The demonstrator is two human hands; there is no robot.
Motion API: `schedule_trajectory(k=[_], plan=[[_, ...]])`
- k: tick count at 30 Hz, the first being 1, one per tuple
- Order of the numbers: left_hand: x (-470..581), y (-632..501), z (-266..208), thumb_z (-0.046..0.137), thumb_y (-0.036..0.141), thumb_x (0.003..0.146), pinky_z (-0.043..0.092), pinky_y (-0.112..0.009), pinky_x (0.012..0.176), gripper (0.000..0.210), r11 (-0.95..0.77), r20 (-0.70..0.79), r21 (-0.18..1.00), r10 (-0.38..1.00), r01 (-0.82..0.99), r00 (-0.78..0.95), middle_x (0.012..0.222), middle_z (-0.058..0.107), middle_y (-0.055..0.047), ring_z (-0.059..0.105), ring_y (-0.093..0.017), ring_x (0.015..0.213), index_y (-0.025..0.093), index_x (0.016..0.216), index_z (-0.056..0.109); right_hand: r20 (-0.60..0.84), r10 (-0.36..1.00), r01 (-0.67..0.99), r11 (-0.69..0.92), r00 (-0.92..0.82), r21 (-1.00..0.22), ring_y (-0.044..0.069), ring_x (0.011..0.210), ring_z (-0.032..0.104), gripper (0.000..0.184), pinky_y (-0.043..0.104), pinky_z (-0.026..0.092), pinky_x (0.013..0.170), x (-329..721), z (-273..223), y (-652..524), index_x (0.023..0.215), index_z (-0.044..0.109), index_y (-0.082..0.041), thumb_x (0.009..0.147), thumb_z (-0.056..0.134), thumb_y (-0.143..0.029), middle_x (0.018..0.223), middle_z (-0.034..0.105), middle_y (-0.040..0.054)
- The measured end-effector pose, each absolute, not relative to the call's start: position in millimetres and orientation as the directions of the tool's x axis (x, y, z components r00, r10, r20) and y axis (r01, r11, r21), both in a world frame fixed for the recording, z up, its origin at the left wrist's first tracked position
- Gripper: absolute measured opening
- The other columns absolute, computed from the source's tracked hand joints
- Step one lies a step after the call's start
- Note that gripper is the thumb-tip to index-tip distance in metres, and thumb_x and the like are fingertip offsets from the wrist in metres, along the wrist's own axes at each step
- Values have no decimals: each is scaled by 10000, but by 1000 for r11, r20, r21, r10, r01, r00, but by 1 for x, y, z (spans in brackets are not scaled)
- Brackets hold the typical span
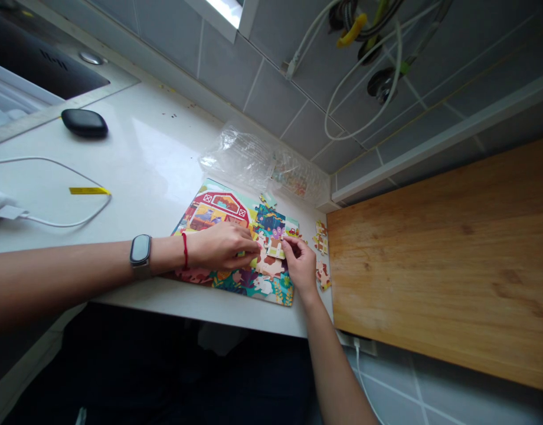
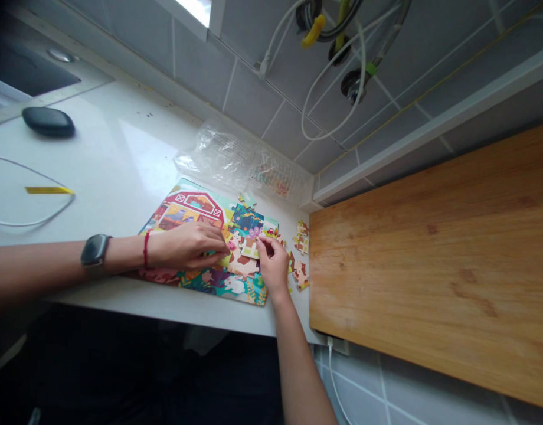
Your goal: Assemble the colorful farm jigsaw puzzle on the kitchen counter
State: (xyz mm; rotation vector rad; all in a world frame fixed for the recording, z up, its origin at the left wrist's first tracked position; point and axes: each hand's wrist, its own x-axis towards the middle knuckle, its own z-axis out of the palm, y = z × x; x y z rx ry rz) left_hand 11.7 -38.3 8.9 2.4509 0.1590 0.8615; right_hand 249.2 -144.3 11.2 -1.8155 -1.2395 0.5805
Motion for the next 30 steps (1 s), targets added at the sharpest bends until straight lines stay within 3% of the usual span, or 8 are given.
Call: schedule_trajectory(k=[7, 12, 17, 22, 30], plan=[[13, -33, 12, 489, 245, 1039, 530, -345, 848, 289, -871, 544, 488, 359, 62, 759, 909, 751, -98, 670, -219, 895, 159, 917, 736, 277, 867, 684, -96, 414, -723, 198, 818, 685, 266, 308, 550, 747, 241, 1, -150, 1005, 792, -168, 949, 630, -371, 968, 768, 89], [13, -32, 8, 496, 252, 1041, 536, -359, 859, 293, -872, 512, 485, 348, 71, 785, 910, 754, -99, 666, -226, 907, 156, 921, 745, 311, 866, 718, -77, 392, -691, 189, 808, 672, 256, 293, 536, 729, 241, -1, -151, 997, 793, -170, 963, 621, -357, 954, 751, 85], [14, -33, 4, 544, 221, 1027, 533, -372, 981, 228, -888, 506, 461, 250, -13, 825, 1117, 767, -113, 664, -246, 1100, 171, 1052, 764, 313, 878, 721, -52, 363, -691, 203, 875, 684, 251, 314, 542, 796, 242, -1, -150, 995, 801, -185, 964, 621, -357, 962, 750, 84], [13, -38, 0, 642, 260, 985, 420, -467, 1184, 232, -898, 493, 432, 152, -89, 857, 1395, 684, -103, 558, -317, 1367, 219, 1184, 754, 305, 884, 727, -54, 353, -685, 198, 866, 678, 251, 308, 545, 780, 241, 0, -150, 998, 794, -184, 964, 618, -359, 971, 735, 82], [13, -38, -1, 615, 271, 1013, 398, -445, 1193, 274, -913, 431, 392, 73, -114, 899, 1375, 705, -89, 617, -294, 1288, 213, 1260, 719, 308, 876, 713, -55, 370, -699, 198, 835, 672, 236, 313, 557, 759, 240, 0, -149, 970, 796, -187, 938, 642, -363, 949, 736, 85]])
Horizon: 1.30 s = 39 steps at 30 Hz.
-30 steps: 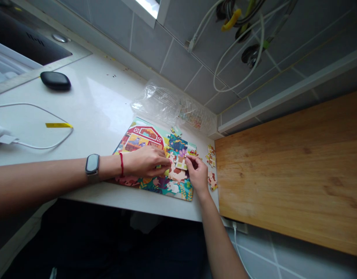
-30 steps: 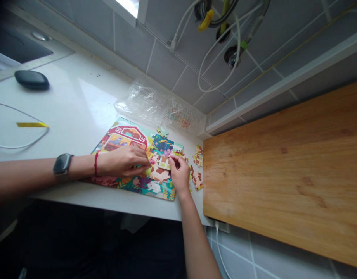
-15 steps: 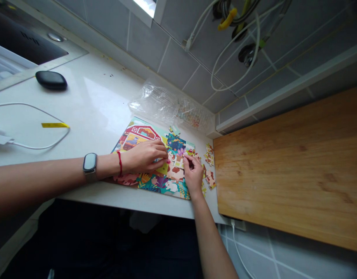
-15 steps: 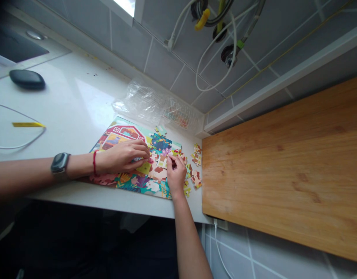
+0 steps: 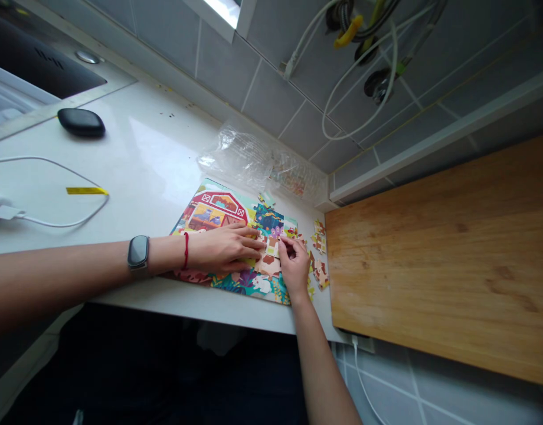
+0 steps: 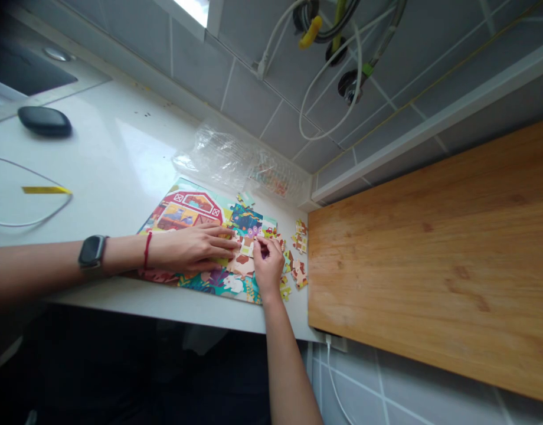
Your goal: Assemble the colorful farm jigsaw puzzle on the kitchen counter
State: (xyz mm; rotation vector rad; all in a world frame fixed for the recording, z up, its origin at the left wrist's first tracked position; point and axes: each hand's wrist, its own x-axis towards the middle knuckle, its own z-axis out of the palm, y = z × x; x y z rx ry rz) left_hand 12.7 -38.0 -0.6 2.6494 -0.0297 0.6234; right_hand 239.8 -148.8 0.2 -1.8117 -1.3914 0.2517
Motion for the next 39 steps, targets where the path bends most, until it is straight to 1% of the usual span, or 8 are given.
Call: schedule_trajectory(k=[4, 10, 12, 14, 17, 25, 32, 39], plan=[[14, -37, -1, 617, 273, 1017, 408, -427, 1190, 245, -904, 467, 409, 87, -127, 880, 1348, 718, -96, 616, -284, 1296, 212, 1224, 734, 285, 861, 656, -72, 421, -752, 188, 775, 663, 248, 313, 555, 722, 241, -1, -149, 971, 801, -179, 912, 676, -385, 933, 748, 83], [14, -35, 2, 588, 260, 1034, 424, -389, 1178, 205, -890, 473, 436, 100, -134, 875, 1269, 743, -99, 634, -254, 1261, 208, 1145, 751, 205, 803, 416, -57, 560, -908, 202, 831, 707, 322, 324, 578, 760, 249, 1, -154, 1003, 780, -170, 849, 763, -453, 971, 780, 85], [13, -35, 2, 565, 258, 1043, 422, -389, 1175, 217, -897, 448, 427, 98, -116, 889, 1283, 737, -97, 631, -255, 1258, 208, 1151, 747, 141, 800, 342, -85, 583, -936, 172, 717, 678, 347, 282, 552, 630, 249, 7, -160, 991, 777, -171, 829, 782, -478, 953, 779, 78], [13, -35, 1, 571, 249, 1035, 429, -390, 1165, 216, -894, 445, 434, 103, -113, 890, 1290, 734, -99, 631, -257, 1258, 212, 1155, 747, 46, 825, 296, -149, 563, -944, 131, 569, 595, 361, 241, 465, 482, 245, 14, -170, 964, 778, -172, 811, 799, -498, 866, 764, 57], [13, -35, 1, 622, 233, 1001, 437, -388, 1159, 200, -873, 472, 470, 127, -128, 872, 1292, 734, -103, 637, -255, 1259, 223, 1151, 754, -55, 860, 293, -232, 508, -927, 112, 481, 523, 350, 232, 419, 425, 239, 20, -188, 915, 781, -179, 790, 821, -504, 710, 704, 16], [12, -34, 1, 603, 236, 1018, 416, -378, 1178, 213, -874, 454, 471, 124, -119, 882, 1297, 734, -92, 617, -250, 1292, 226, 1168, 753, -58, 850, 311, -254, 523, -916, 121, 485, 551, 351, 245, 469, 459, 237, 18, -211, 943, 806, -176, 811, 795, -502, 711, 726, 28], [11, -34, 2, 563, 251, 1042, 406, -386, 1183, 248, -901, 408, 424, 96, -96, 908, 1344, 711, -98, 593, -264, 1325, 205, 1216, 733, -8, 841, 327, -219, 541, -919, 194, 696, 697, 326, 297, 569, 623, 235, 9, -213, 960, 812, -171, 828, 780, -467, 859, 791, 82], [13, -33, -2, 587, 262, 1033, 403, -409, 1194, 233, -894, 423, 436, 100, -106, 901, 1343, 711, -106, 598, -273, 1324, 205, 1199, 741, 87, 842, 435, -184, 532, -882, 212, 766, 710, 282, 329, 588, 700, 233, 9, -226, 951, 795, -185, 870, 746, -451, 879, 775, 78]])
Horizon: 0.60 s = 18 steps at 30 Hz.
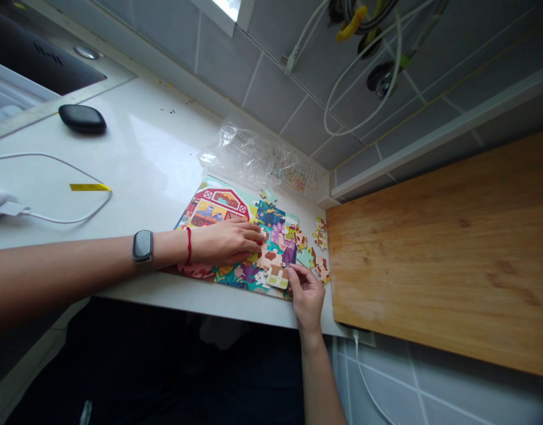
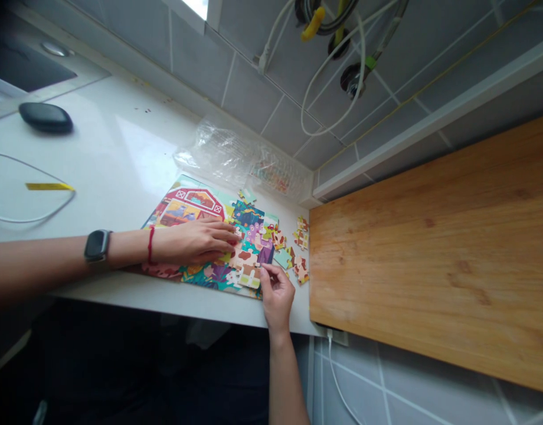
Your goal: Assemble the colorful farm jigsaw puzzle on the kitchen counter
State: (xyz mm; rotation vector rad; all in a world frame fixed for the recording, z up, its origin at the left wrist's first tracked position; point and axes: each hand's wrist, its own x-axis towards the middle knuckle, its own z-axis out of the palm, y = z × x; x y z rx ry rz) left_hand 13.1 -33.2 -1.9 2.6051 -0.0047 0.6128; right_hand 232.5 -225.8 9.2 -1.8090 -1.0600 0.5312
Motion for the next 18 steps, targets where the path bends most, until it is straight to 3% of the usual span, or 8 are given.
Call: schedule_trajectory(k=[8, 14, 18], plan=[[12, -33, -1, 629, 210, 990, 458, -383, 1143, 213, -859, 485, 493, 138, -140, 864, 1289, 739, -110, 644, -257, 1267, 220, 1160, 758, 122, 881, 521, -154, 458, -839, 212, 828, 712, 179, 324, 583, 748, 231, 11, -250, 951, 806, -209, 917, 722, -363, 897, 756, 69], [11, -30, -2, 602, -2, 819, 448, -408, 1163, 461, -874, 417, 473, 113, -110, 902, 1370, 707, -98, 606, -285, 1330, 190, 1215, 740, 105, 906, 564, -161, 410, -810, 218, 838, 721, 183, 323, 591, 751, 224, 23, -247, 945, 819, -217, 930, 701, -356, 913, 775, 76], [10, -30, -2, 578, -22, 777, 452, -414, 1162, 515, -859, 429, 498, 122, -122, 895, 1353, 715, -104, 612, -279, 1322, 188, 1219, 739, 84, 891, 556, -201, 445, -807, 213, 782, 717, 212, 302, 582, 671, 215, 30, -242, 936, 822, -213, 907, 723, -398, 906, 791, 80]])
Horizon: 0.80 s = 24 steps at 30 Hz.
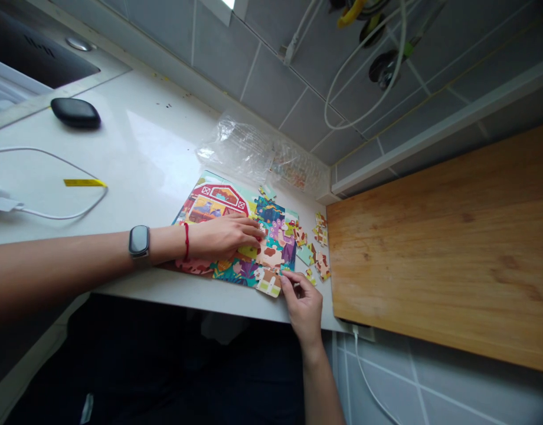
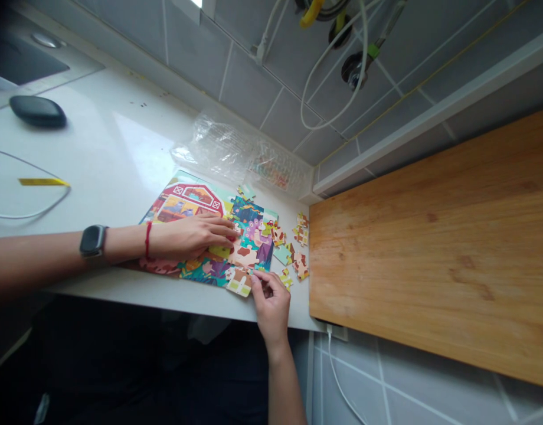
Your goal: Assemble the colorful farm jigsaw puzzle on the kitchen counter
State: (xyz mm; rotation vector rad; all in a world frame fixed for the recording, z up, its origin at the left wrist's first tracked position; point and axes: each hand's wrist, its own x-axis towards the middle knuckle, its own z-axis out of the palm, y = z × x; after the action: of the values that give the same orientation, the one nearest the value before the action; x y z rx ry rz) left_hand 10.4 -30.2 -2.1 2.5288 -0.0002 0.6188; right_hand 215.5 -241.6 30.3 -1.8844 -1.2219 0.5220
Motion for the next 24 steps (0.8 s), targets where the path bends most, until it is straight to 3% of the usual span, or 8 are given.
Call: schedule_trajectory(k=[3, 7, 10, 16, 21, 24], plan=[[11, -31, -2, 564, -32, 762, 447, -408, 1167, 545, -858, 424, 501, 128, -115, 897, 1352, 715, -101, 603, -271, 1333, 196, 1226, 735, 4, 889, 460, -233, 458, -857, 210, 760, 725, 236, 300, 592, 652, 209, 30, -235, 943, 809, -208, 886, 747, -428, 886, 794, 76], [12, -31, -4, 561, -33, 766, 449, -401, 1163, 530, -864, 436, 489, 122, -122, 892, 1353, 716, -96, 610, -270, 1324, 198, 1210, 734, -170, 880, 238, -299, 443, -924, 172, 545, 658, 300, 260, 520, 446, 195, 21, -223, 909, 762, -191, 833, 786, -480, 718, 747, 40], [12, -30, -7, 570, -25, 774, 435, -413, 1173, 509, -877, 419, 468, 112, -108, 901, 1374, 704, -98, 600, -287, 1335, 186, 1211, 725, -207, 877, 191, -314, 434, -930, 163, 519, 644, 299, 243, 501, 414, 185, 16, -215, 879, 736, -187, 815, 795, -473, 667, 709, 22], [12, -29, -6, 598, -2, 785, 406, -412, 1188, 507, -885, 381, 456, 102, -91, 919, 1417, 678, -93, 576, -297, 1356, 192, 1242, 702, -96, 884, 365, -286, 458, -886, 138, 550, 599, 254, 234, 487, 421, 178, 16, -211, 899, 738, -188, 858, 764, -437, 794, 706, 38], [12, -30, -5, 591, -19, 774, 397, -403, 1197, 521, -888, 370, 453, 111, -75, 922, 1398, 688, -96, 572, -284, 1364, 192, 1238, 702, 85, 935, 601, -149, 343, -786, 162, 721, 653, 149, 272, 579, 629, 176, 24, -220, 957, 780, -215, 926, 725, -350, 937, 693, 62], [13, -30, -7, 601, -18, 772, 401, -416, 1198, 515, -889, 367, 452, 107, -77, 924, 1401, 685, -101, 571, -291, 1365, 184, 1234, 704, 112, 972, 705, -68, 206, -706, 218, 948, 694, 228, 314, 619, 784, 175, 25, -228, 1121, 791, -256, 908, 767, -334, 1116, 677, 95]])
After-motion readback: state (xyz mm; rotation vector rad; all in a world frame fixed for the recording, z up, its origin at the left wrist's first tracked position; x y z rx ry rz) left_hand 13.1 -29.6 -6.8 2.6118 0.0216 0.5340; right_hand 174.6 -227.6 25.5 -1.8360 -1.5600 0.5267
